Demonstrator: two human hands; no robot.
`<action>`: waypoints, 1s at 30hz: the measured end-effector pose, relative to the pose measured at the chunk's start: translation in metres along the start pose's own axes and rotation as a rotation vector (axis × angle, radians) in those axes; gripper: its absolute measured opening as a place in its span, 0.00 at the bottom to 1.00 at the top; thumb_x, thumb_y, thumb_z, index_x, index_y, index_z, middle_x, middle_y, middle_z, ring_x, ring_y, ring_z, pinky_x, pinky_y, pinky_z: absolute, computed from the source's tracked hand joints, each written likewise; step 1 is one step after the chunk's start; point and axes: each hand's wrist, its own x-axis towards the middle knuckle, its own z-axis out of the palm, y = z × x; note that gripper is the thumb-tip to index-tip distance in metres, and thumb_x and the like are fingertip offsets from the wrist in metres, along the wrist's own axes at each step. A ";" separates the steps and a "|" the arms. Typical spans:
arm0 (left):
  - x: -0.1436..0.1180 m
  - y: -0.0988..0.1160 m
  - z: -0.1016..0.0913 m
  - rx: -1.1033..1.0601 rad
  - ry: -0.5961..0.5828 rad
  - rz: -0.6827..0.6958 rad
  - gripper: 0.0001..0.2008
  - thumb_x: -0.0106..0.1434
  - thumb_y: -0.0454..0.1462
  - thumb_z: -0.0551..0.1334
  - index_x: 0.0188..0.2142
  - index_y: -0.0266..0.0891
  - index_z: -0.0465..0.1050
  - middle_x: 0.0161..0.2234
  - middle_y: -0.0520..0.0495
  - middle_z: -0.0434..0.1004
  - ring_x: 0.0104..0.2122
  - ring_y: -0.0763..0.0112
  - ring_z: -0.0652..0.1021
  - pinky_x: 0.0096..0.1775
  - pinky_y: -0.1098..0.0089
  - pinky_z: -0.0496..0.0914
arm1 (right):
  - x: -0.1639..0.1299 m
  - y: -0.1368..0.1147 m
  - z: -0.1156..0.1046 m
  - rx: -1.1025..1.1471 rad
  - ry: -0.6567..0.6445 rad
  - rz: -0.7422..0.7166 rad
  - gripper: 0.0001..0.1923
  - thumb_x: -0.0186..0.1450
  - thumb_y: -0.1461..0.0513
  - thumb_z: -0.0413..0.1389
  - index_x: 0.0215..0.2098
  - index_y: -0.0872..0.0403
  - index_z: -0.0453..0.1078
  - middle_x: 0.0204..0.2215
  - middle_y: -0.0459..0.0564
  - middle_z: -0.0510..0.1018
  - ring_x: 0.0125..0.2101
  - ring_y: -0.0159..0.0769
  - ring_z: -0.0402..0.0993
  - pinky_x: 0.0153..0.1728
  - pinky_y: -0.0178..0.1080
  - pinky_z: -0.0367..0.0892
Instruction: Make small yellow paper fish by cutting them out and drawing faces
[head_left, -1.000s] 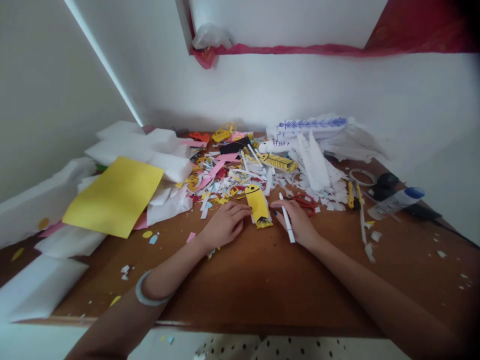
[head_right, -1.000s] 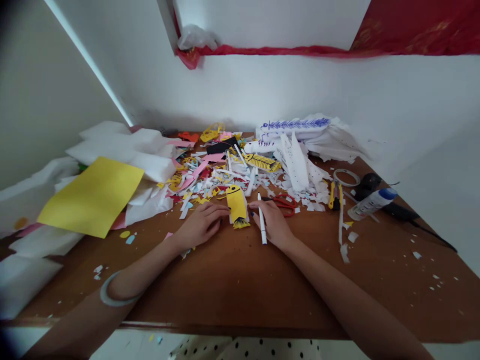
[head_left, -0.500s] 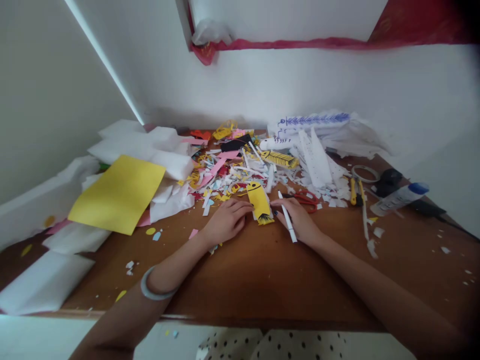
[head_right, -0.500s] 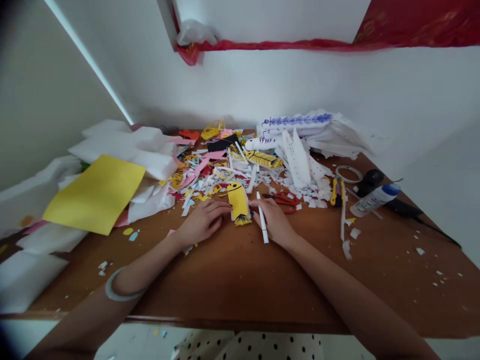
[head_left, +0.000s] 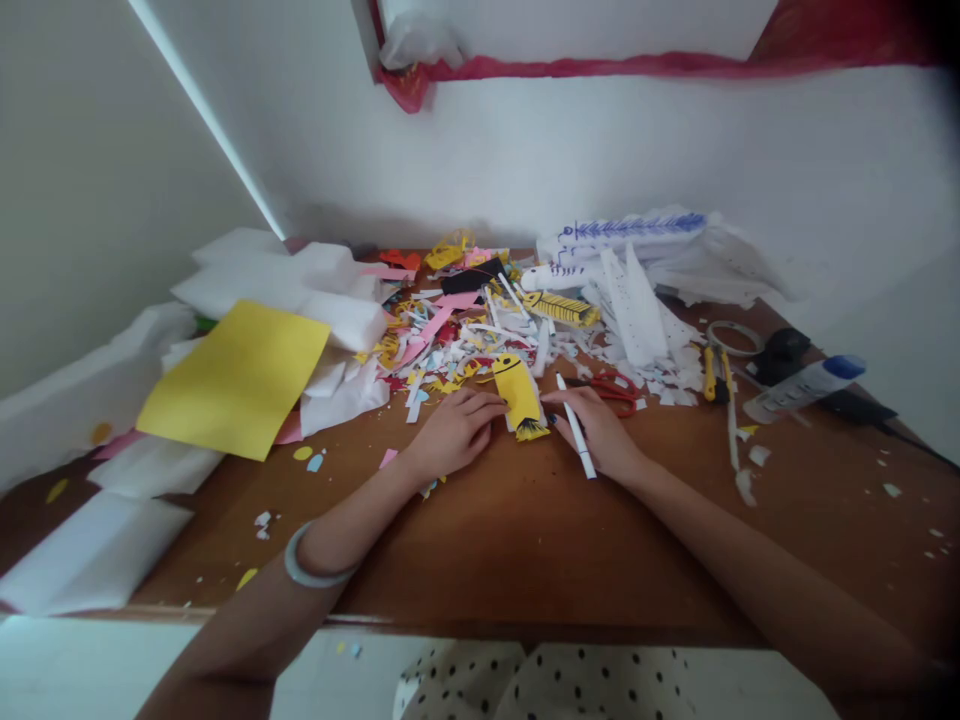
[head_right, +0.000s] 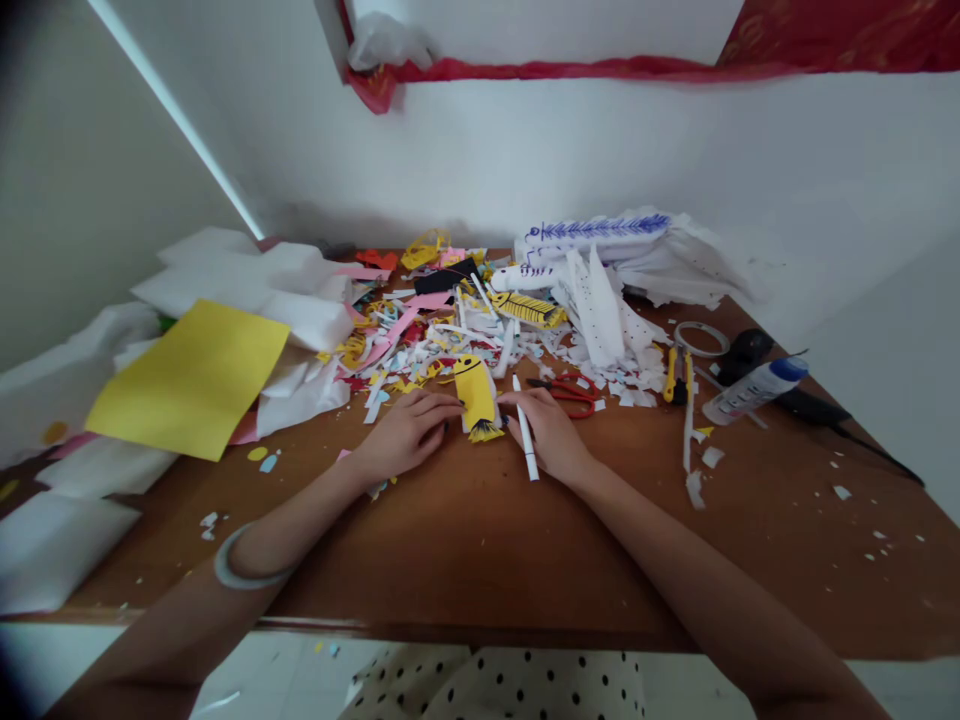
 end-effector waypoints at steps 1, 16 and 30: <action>0.000 0.000 0.000 0.001 -0.003 -0.001 0.20 0.66 0.31 0.53 0.55 0.43 0.69 0.55 0.45 0.73 0.53 0.62 0.71 0.55 0.57 0.65 | 0.000 0.000 0.000 0.000 -0.002 -0.003 0.16 0.66 0.64 0.51 0.51 0.50 0.69 0.45 0.53 0.78 0.48 0.46 0.71 0.50 0.50 0.69; -0.001 -0.002 0.001 -0.005 0.007 0.013 0.18 0.67 0.32 0.53 0.55 0.42 0.69 0.54 0.45 0.73 0.53 0.62 0.71 0.55 0.58 0.65 | -0.003 0.006 0.005 0.179 0.010 0.026 0.15 0.66 0.64 0.52 0.52 0.49 0.66 0.48 0.53 0.76 0.48 0.41 0.74 0.51 0.49 0.70; -0.002 -0.002 0.001 0.015 0.010 -0.003 0.18 0.67 0.32 0.53 0.54 0.43 0.69 0.56 0.45 0.71 0.55 0.61 0.69 0.57 0.56 0.64 | -0.002 -0.002 0.007 0.146 0.041 0.006 0.15 0.67 0.61 0.54 0.52 0.49 0.66 0.49 0.54 0.76 0.49 0.42 0.74 0.52 0.49 0.69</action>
